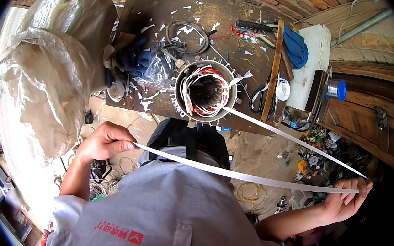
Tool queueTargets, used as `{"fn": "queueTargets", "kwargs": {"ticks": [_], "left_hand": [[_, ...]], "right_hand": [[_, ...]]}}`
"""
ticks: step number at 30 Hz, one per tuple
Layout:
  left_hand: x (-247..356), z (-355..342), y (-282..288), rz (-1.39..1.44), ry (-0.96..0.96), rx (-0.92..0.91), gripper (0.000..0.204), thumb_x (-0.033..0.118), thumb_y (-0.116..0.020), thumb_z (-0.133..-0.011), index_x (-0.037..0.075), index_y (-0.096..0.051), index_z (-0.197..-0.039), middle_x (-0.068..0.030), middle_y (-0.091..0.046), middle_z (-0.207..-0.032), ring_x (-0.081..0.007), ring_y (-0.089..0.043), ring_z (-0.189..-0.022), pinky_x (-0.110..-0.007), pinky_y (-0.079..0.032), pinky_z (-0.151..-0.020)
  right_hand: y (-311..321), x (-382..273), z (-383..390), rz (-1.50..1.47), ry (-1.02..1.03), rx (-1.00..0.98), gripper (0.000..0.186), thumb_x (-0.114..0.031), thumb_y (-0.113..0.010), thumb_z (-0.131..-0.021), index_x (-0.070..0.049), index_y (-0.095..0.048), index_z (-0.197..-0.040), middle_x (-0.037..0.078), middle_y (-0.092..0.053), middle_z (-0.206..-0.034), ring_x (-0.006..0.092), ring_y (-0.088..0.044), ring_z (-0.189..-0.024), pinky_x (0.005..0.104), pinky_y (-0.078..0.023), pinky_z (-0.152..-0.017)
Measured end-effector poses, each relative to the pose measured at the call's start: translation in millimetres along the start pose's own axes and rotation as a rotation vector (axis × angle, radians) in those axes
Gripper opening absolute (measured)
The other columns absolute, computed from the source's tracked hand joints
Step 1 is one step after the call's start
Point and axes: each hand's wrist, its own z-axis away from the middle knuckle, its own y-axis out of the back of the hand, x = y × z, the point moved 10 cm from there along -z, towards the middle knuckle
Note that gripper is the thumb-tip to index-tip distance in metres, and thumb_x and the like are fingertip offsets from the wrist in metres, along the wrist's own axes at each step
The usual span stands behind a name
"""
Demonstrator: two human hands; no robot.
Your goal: The person winds white insulating tape around the copper windings of a motor stator. They repeatedly wrap the tape around the coil slots, pull it taut, and tear it off by hand to secure the windings in place.
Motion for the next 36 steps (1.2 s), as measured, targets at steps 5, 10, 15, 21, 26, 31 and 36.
{"fn": "queueTargets", "kwargs": {"ticks": [5,10,15,21,26,31,36], "left_hand": [[-126.6,46.5,38.6,0.128,0.396,0.126,0.02,0.019,-0.071,-0.092,0.0,-0.074,-0.095,-0.0049,-0.072,-0.083,-0.0101,-0.062,-0.079,-0.027,-0.049,-0.075],[-54.1,34.3,7.1,-0.191,0.159,0.128,0.022,0.02,-0.074,-0.088,-0.001,-0.07,-0.081,-0.0072,-0.058,-0.065,-0.0157,-0.055,-0.062,-0.031,-0.042,-0.058],[78.3,-23.9,-73.8,-0.54,-0.235,-0.02,0.013,0.023,-0.074,-0.084,0.01,-0.072,-0.086,-0.0048,-0.06,-0.069,-0.0256,-0.063,-0.062,-0.04,-0.05,-0.052],[136.3,-63.0,-114.5,-0.452,-0.509,0.039,0.017,0.022,-0.072,-0.086,0.006,-0.067,-0.088,-0.0057,-0.055,-0.069,-0.0244,-0.061,-0.059,-0.038,-0.05,-0.051],[101.9,-57.7,-100.1,-0.533,-0.301,0.131,0.018,0.024,-0.073,-0.086,0.006,-0.068,-0.086,-0.0066,-0.054,-0.066,-0.0259,-0.06,-0.057,-0.039,-0.049,-0.051],[96.0,-56.3,-110.7,-0.586,-0.262,0.13,0.025,0.033,-0.068,-0.089,0.008,-0.068,-0.085,-0.0062,-0.055,-0.068,-0.0258,-0.062,-0.061,-0.038,-0.05,-0.054],[100.0,-46.1,-98.9,-0.661,-0.278,0.167,0.036,0.038,-0.072,-0.085,0.01,-0.063,-0.063,-0.0038,-0.054,-0.073,-0.0219,-0.061,-0.063,-0.036,-0.05,-0.054]], "right_hand": [[32.6,4.2,-33.9,0.07,-0.08,0.024,0.026,-0.017,-0.039,-0.108,0.005,-0.054,-0.108,0.001,-0.046,-0.072,0.0065,-0.027,-0.048,0.0243,-0.024,-0.049],[62.5,9.7,-51.8,1.254,-0.061,0.343,0.023,-0.017,-0.06,-0.1,0.004,-0.066,-0.094,0.0,-0.055,-0.068,0.0032,-0.041,-0.056,0.0209,-0.031,-0.051],[-64.5,108.1,-1.7,1.687,0.119,-0.076,0.024,-0.009,-0.064,-0.094,0.005,-0.065,-0.113,0.015,-0.071,-0.097,0.0103,-0.061,-0.077,0.0248,-0.048,-0.064],[-116.1,255.7,49.6,1.03,-0.258,-0.977,0.041,-0.016,-0.077,-0.084,0.004,-0.063,-0.117,0.021,-0.068,-0.107,0.0295,-0.069,-0.085,0.0368,-0.055,-0.082],[104.5,245.6,-55.8,1.676,-0.332,-0.103,0.032,-0.018,-0.069,-0.089,0.005,-0.064,-0.111,0.023,-0.069,-0.096,0.0384,-0.067,-0.082,0.0442,-0.053,-0.077],[139.0,296.3,-72.9,2.247,-0.344,-0.291,0.028,-0.024,-0.067,-0.086,0.003,-0.061,-0.091,0.026,-0.066,-0.094,0.0456,-0.065,-0.087,0.0515,-0.052,-0.078],[136.7,289.8,-82.1,2.181,-0.177,-0.229,0.02,-0.013,-0.061,-0.082,0.005,-0.061,-0.09,0.026,-0.067,-0.087,0.0429,-0.066,-0.083,0.0499,-0.052,-0.073]]}}
